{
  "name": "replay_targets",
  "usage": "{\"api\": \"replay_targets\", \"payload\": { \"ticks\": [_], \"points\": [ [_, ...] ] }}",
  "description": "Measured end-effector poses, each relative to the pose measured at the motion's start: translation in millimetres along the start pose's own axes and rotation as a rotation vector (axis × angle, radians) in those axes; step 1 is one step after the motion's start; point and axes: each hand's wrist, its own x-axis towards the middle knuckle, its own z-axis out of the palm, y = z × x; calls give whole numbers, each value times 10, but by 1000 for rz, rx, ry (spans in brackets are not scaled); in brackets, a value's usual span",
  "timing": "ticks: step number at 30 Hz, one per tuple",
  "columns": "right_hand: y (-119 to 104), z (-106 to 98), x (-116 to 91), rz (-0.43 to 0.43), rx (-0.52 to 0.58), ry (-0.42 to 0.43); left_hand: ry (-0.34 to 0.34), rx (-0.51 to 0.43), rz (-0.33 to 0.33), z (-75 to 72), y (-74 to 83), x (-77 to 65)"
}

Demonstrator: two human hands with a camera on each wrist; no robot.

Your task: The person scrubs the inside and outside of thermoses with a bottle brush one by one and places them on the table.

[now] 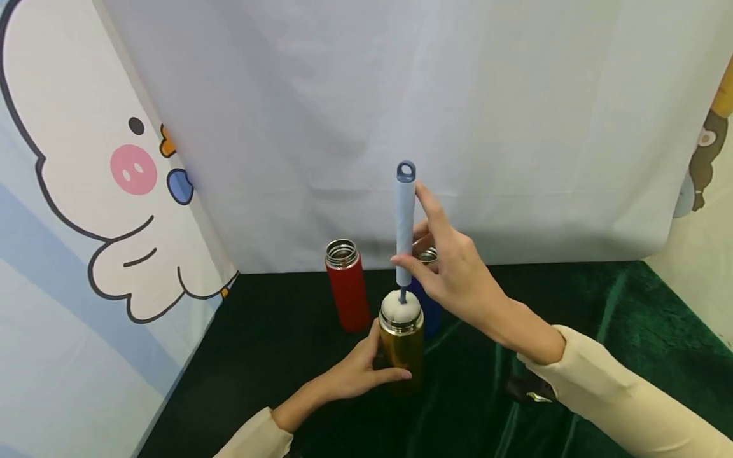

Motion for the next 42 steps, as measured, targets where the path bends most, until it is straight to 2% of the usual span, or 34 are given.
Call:
{"api": "replay_targets", "payload": {
  "ticks": [3, 7, 10, 15, 20, 24, 27, 33, 35, 38, 42],
  "points": [
    [90, 42, -94, 57, 31, 20, 5, 1, 5, 7, 3, 11],
    [161, 96, -234, 40, 69, 45, 4, 0, -1, 7, -1, 8],
    [234, 174, -359, -6, 83, -10, -6, -11, -1, 2, -19, 9],
    [368, 286, -569, -41, 193, -82, -8, 25, 41, 24, -56, -9],
    [410, 192, -678, 14, 298, -92, 47, 62, 104, 94, -36, 7],
    [420, 34, -747, 58, 375, -25, 127, 175, 104, 125, 60, -19],
    [404, -87, -793, 71, 483, 60, 165, 271, 84, 99, 127, -94],
    [396, -297, -793, 85, 656, 273, 184, 351, 53, -3, 129, -167],
    [396, -334, -798, 85, 681, 309, 184, 378, 49, -4, 125, -178],
    [395, -353, -842, 88, 687, 265, 172, 407, 46, 11, 132, -186],
    [386, -338, -953, 107, 646, 106, 148, 410, 31, 43, 138, -179]
  ]
}}
